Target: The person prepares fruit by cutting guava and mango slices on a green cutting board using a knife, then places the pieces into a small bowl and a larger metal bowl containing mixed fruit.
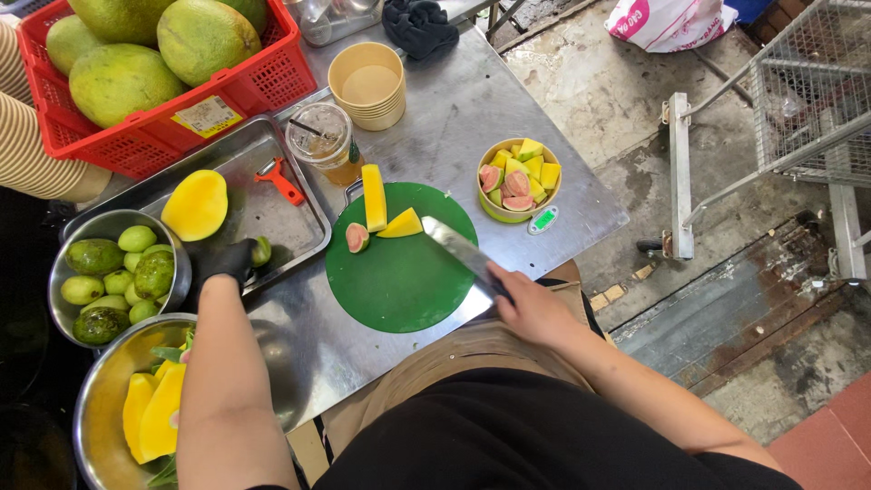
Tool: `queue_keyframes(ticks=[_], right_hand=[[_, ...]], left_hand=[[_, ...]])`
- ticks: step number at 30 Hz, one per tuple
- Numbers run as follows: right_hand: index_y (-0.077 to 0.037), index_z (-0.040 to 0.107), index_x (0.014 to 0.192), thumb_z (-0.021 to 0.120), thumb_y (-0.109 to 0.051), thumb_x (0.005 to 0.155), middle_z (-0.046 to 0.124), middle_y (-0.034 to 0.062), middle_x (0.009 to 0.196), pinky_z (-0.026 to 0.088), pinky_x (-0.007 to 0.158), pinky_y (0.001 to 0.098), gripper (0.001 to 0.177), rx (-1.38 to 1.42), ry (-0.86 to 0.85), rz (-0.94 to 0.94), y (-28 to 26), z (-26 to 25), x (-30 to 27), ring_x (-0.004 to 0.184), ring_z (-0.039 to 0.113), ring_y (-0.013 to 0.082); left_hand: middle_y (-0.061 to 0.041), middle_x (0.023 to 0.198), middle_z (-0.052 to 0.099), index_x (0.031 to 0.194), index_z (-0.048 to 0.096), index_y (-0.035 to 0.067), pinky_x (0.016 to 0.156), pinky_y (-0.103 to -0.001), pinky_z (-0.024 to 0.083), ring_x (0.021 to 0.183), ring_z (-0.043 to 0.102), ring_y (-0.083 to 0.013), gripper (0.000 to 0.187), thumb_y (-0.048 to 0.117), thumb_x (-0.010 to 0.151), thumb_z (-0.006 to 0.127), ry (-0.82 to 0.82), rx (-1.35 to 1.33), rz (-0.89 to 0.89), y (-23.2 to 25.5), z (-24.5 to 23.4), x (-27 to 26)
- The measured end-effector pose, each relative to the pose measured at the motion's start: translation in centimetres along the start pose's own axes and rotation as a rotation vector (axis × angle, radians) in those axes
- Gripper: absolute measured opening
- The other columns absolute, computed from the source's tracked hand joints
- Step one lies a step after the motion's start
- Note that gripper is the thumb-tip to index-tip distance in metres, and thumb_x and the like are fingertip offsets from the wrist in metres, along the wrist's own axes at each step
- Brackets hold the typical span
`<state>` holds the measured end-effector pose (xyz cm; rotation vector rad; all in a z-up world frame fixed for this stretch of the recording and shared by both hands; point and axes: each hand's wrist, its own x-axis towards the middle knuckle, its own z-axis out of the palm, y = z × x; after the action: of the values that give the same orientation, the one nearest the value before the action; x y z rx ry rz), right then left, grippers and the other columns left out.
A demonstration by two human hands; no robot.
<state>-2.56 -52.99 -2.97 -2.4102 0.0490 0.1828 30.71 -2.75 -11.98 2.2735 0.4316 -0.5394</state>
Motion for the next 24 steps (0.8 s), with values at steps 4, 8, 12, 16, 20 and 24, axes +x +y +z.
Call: queue_keyframes(ticks=[4,8,12,16,20,24], right_hand=[[-0.02,0.048,0.147,0.062,-0.02,0.091,0.066,0.0136,0.112,0.055,0.085,0.0443,0.058,-0.033,-0.088,-0.103,-2.0,1.3,3.0,0.1,0.068,0.0336],[-0.018,0.06,0.133,0.068,-0.018,0.086,0.064,0.0102,0.113,0.055,0.083,0.043,0.048,-0.168,-0.1,-0.391,-1.6,3.2,6.2,0.099,0.067,0.0327],[-0.013,0.073,0.118,0.068,-0.009,0.081,0.066,0.0108,0.103,0.054,0.082,0.0415,0.037,-0.097,0.204,-0.542,2.3,-0.2,10.8,0.096,0.066,0.0313],[-0.014,0.07,0.13,0.068,-0.008,0.082,0.07,0.011,0.117,0.054,0.09,0.041,0.048,-0.31,0.267,-0.222,8.8,-10.3,18.0,0.104,0.067,0.0308],[-0.017,0.065,0.137,0.065,-0.002,0.078,0.059,0.013,0.14,0.051,0.088,0.0458,0.06,-0.481,0.009,-0.322,11.8,-13.7,21.1,0.109,0.062,0.0359],[-0.016,0.069,0.122,0.071,-0.013,0.088,0.066,0.0066,0.127,0.053,0.096,0.0434,0.035,-0.545,-0.035,-0.25,11.8,-14.7,20.3,0.116,0.064,0.0316]], left_hand=[[-0.012,0.132,0.061,0.141,0.051,0.012,0.093,-0.043,0.053,0.112,0.064,-0.0288,0.057,0.037,0.092,0.067,-0.15,-1.021,-0.111,0.2,-0.8,-1.0],[-0.025,0.142,0.063,0.153,0.048,0.005,0.097,-0.045,0.054,0.115,0.065,-0.0365,0.061,0.032,0.1,0.062,-0.415,-1.409,0.072,0.8,-2.3,-5.0],[-0.022,0.144,0.061,0.148,0.052,0.004,0.103,-0.048,0.054,0.127,0.063,-0.0386,0.058,0.028,0.096,0.057,-0.411,-1.588,0.207,2.6,-1.2,-13.5],[-0.022,0.149,0.059,0.151,0.056,0.008,0.097,-0.047,0.052,0.127,0.062,-0.036,0.057,0.029,0.098,0.056,-0.432,-1.517,0.138,0.7,0.1,-19.7],[-0.018,0.15,0.057,0.152,0.053,0.012,0.093,-0.044,0.051,0.125,0.06,-0.038,0.058,0.03,0.097,0.055,-0.393,-1.339,0.08,-2.5,1.3,-24.2],[-0.019,0.149,0.056,0.152,0.052,0.011,0.094,-0.044,0.051,0.125,0.06,-0.0384,0.059,0.029,0.096,0.055,-0.323,-1.353,0.038,-4.8,1.8,-27.8]])
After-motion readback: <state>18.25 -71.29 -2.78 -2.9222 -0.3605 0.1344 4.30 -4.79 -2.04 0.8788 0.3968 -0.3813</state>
